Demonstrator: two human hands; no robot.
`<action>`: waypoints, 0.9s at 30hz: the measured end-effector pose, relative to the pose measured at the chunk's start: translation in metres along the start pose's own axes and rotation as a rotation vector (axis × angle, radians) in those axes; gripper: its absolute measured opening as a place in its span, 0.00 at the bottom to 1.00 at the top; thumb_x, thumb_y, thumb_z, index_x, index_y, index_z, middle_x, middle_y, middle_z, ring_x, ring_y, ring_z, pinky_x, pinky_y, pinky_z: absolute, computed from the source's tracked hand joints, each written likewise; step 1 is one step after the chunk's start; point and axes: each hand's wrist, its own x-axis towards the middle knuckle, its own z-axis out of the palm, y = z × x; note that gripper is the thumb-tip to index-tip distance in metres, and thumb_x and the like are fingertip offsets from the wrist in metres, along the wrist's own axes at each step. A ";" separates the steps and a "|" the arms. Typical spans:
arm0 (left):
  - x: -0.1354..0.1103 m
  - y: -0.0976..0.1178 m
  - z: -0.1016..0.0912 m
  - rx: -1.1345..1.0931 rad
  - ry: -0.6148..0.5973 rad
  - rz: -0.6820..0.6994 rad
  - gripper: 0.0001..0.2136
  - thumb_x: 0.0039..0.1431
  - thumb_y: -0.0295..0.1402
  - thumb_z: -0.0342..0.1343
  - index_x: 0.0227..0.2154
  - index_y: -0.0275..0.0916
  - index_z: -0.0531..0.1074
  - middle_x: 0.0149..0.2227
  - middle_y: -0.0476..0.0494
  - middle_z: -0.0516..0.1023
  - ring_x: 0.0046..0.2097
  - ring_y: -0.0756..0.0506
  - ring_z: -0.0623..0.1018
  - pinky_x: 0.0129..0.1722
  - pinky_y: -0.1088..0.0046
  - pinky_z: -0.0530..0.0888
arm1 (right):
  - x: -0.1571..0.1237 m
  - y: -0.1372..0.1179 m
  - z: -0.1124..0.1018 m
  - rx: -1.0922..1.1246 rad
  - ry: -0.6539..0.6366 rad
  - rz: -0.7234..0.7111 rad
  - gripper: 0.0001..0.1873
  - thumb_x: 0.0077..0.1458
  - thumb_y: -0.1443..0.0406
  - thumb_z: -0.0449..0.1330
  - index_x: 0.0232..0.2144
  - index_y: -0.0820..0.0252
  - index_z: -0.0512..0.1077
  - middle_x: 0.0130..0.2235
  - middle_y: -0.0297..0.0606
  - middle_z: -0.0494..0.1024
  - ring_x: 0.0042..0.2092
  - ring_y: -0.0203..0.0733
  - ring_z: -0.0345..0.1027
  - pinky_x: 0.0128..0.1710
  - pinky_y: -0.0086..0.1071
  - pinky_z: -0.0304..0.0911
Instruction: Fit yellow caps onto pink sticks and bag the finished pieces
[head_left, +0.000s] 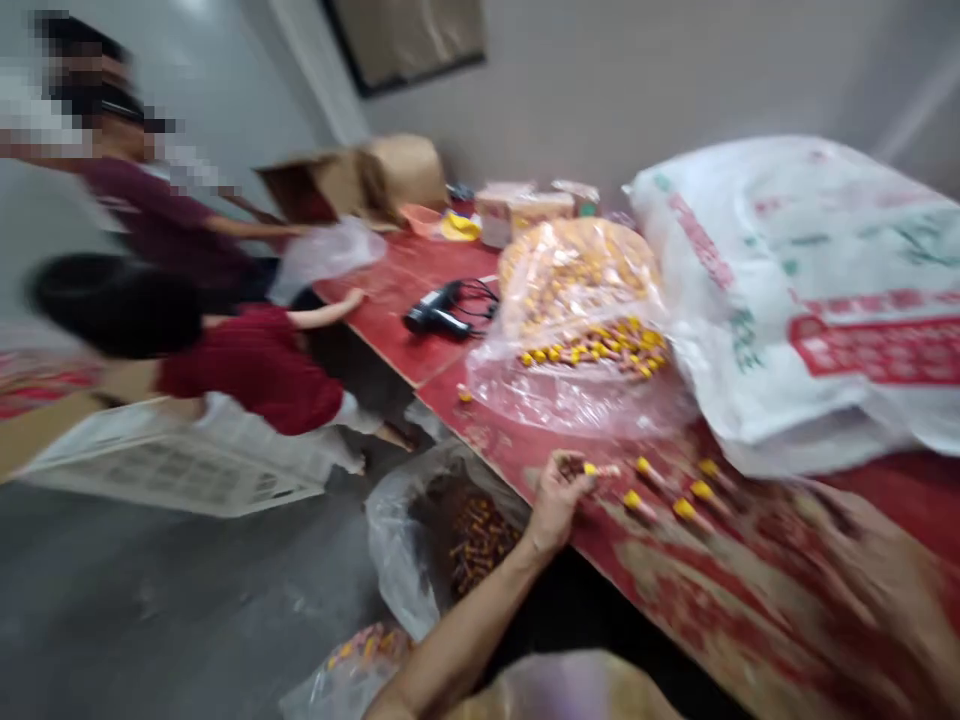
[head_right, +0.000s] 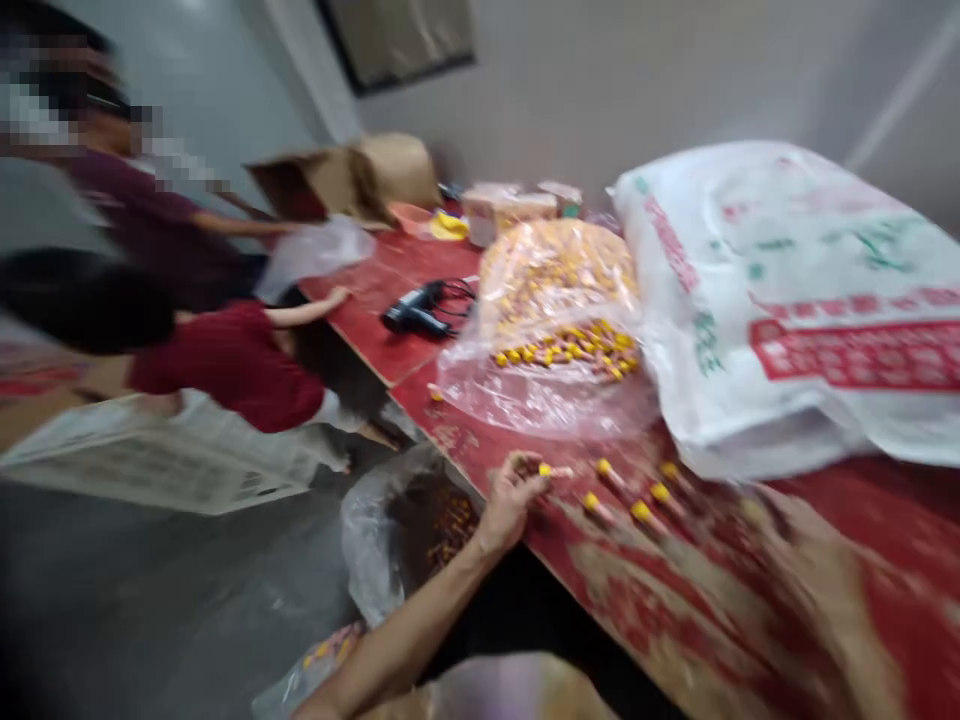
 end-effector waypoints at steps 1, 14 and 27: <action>-0.002 -0.004 0.004 0.013 -0.051 -0.034 0.18 0.37 0.34 0.69 0.31 0.36 0.69 0.29 0.52 0.71 0.28 0.54 0.71 0.29 0.78 0.69 | -0.022 -0.003 0.000 0.012 -0.033 0.057 0.14 0.63 0.56 0.51 0.42 0.53 0.72 0.42 0.41 0.77 0.42 0.38 0.72 0.40 0.30 0.68; -0.054 -0.036 0.027 0.269 -0.299 -0.191 0.13 0.52 0.36 0.60 0.39 0.37 0.77 0.38 0.44 0.79 0.40 0.47 0.77 0.42 0.72 0.72 | -0.066 -0.083 0.053 0.242 -0.276 -0.077 0.16 0.62 0.64 0.48 0.48 0.61 0.70 0.44 0.45 0.75 0.45 0.43 0.70 0.45 0.37 0.66; -0.064 -0.053 0.035 0.738 -0.600 0.082 0.18 0.53 0.22 0.48 0.46 0.35 0.74 0.42 0.39 0.78 0.45 0.43 0.77 0.48 0.66 0.72 | -0.056 -0.063 0.019 -0.577 -0.763 0.282 0.18 0.58 0.62 0.49 0.29 0.65 0.75 0.30 0.50 0.77 0.34 0.51 0.73 0.28 0.33 0.56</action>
